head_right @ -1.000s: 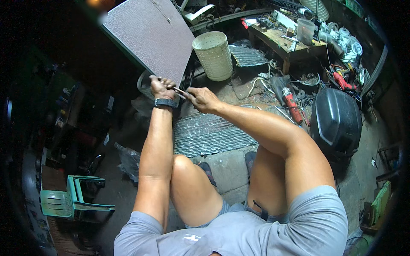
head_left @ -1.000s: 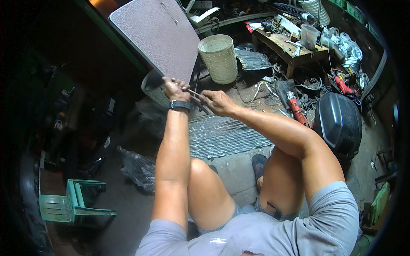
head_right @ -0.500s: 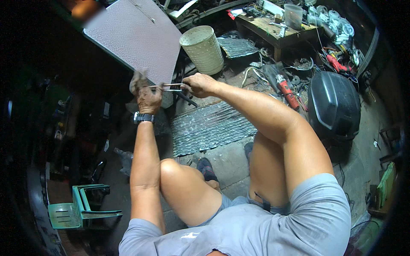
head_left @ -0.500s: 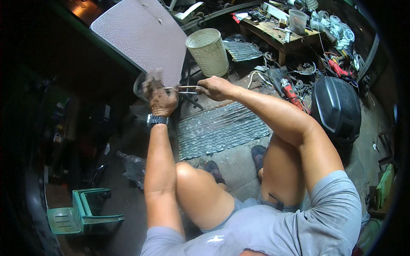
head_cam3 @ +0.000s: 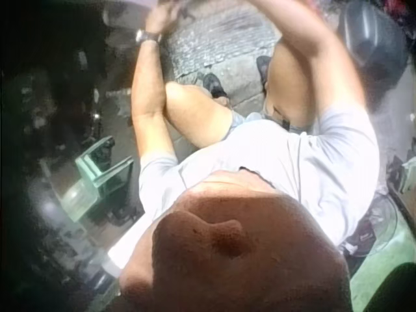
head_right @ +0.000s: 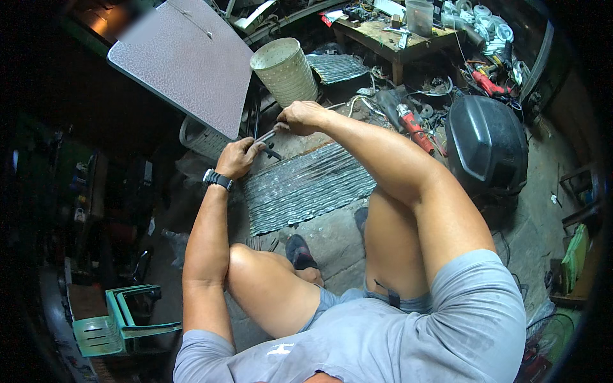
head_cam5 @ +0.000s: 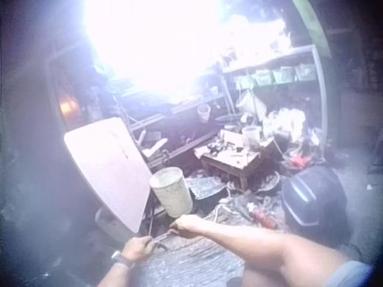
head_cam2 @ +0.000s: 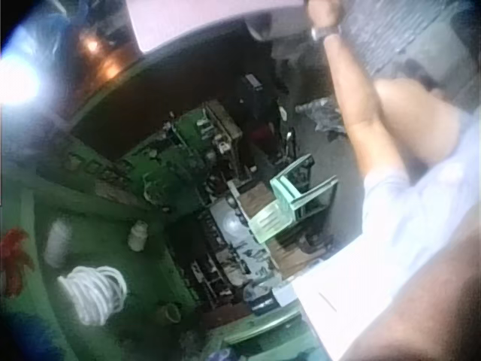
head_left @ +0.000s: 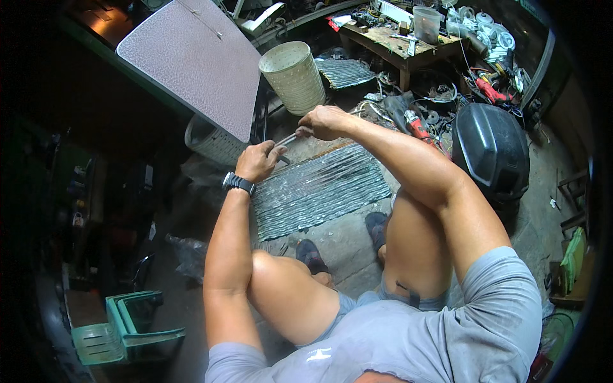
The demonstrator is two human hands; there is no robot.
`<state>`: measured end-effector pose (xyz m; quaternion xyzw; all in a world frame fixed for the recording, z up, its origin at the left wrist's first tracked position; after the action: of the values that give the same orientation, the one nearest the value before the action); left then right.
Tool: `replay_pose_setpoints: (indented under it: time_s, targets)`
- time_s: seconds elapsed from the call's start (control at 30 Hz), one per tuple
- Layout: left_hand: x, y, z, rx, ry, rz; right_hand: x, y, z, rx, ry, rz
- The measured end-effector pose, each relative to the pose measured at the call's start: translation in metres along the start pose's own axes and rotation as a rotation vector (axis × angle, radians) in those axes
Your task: The person bends a metal rod using a tool and then uses a hammer to flatten or secure wires onto a radiator-like metal mesh.
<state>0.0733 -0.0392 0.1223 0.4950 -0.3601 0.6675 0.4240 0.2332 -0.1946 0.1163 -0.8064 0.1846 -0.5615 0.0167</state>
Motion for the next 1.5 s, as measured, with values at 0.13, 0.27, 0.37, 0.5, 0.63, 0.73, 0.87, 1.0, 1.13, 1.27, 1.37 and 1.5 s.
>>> replay_pose_setpoints:
  time_s: [0.13,0.27,0.37,0.5,0.63,0.73,0.87,1.0,1.13,1.27,1.37,1.5]
  targets:
    - [-0.008,-0.001,-0.011,0.033,0.122,-0.081,0.003,-0.002,-0.011,0.02,0.013,-0.112]
    - [-0.007,-0.001,0.01,0.121,0.009,-0.03,0.004,0.002,-0.002,-0.064,-0.006,-0.054]
    - [-0.007,0.001,0.011,0.194,-0.017,0.01,-0.006,-0.002,0.001,-0.123,-0.009,-0.013]
    - [-0.016,-0.009,0.02,0.319,0.019,0.155,-0.026,-0.014,0.001,-0.365,-0.169,0.189]
    - [-0.022,-0.031,-0.027,0.416,0.372,0.28,-0.017,-0.049,-0.042,-0.334,-0.758,0.114]
    - [-0.055,-0.03,-0.015,0.512,1.108,0.035,-0.026,-0.033,-0.011,-0.351,-1.04,0.033]
    - [-0.068,-0.043,0.014,0.309,1.382,0.048,-0.059,-0.036,-0.008,-0.516,-1.196,0.128]
    - [-0.075,-0.047,0.015,0.433,1.457,0.172,-0.053,-0.043,-0.036,-0.67,-1.143,0.403]
    - [-0.082,-0.046,-0.004,0.545,1.722,0.14,-0.051,-0.053,-0.069,-0.667,-1.076,0.486]
    - [-0.081,-0.052,0.023,0.437,1.846,0.049,-0.06,-0.042,-0.055,-0.719,-1.115,0.602]
    - [-0.076,-0.06,0.004,0.404,1.289,0.21,-0.067,-0.05,-0.029,-0.68,-1.207,0.425]
    - [-0.057,-0.038,-0.129,0.569,0.894,0.299,-0.072,-0.048,0.014,-0.282,-0.895,0.025]
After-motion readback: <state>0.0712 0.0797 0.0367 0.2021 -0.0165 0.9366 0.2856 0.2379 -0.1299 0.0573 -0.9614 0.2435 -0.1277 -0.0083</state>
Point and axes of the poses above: each hand's wrist, its own y-axis away from the middle knuckle, its own x-axis out of the back of the hand, z = x × y, the point moved 4 cm from there along -y, towards the middle knuckle, and after that the axes turned 5 degrees about x, right-handed, at the moved point
